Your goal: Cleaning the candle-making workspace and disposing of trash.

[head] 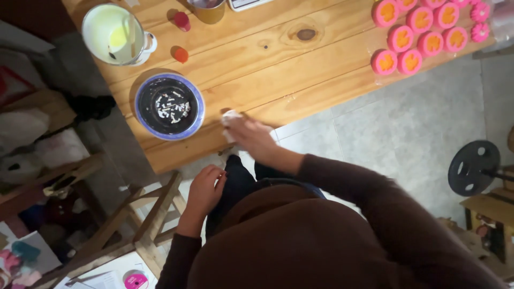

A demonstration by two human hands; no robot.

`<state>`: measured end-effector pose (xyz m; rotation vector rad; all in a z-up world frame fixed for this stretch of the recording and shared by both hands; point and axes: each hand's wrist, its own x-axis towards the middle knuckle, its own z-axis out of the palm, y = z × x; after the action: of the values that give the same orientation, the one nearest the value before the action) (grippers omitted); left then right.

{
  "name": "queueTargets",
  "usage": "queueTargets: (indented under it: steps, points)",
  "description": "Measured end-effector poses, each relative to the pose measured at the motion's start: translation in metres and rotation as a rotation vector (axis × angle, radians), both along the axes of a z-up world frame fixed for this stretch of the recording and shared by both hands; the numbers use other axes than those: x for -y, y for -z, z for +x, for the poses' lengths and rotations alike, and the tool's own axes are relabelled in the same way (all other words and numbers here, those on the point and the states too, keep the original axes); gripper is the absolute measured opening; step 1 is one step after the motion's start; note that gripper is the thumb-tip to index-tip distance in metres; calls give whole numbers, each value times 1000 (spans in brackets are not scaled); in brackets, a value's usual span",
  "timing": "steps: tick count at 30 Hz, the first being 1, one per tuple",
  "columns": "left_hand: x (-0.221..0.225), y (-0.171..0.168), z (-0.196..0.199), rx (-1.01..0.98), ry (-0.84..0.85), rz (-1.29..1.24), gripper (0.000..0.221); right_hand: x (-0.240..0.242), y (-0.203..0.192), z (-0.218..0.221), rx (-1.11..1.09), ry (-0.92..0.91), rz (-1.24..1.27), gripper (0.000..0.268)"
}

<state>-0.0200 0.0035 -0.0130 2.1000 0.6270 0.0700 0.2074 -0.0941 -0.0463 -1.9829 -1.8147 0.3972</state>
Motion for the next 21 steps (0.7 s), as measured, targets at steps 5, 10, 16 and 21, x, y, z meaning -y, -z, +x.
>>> queueTargets:
  steps: [5, 10, 16, 21]
  points:
    - [-6, -3, 1, -10, 38, -10, 6, 7, 19, 14, 153, 19, 84, 44]
    - [-9, -5, -1, -50, 51, -38, 7, 54, 13, 72, 303, 71, 23, 45]
    - [-4, 2, -4, -41, 74, -42, 7, 54, 31, 53, 198, 169, 30, 40]
    - [-3, 3, -1, -39, 89, -33, 6, -15, -1, -1, 200, -4, 129, 55]
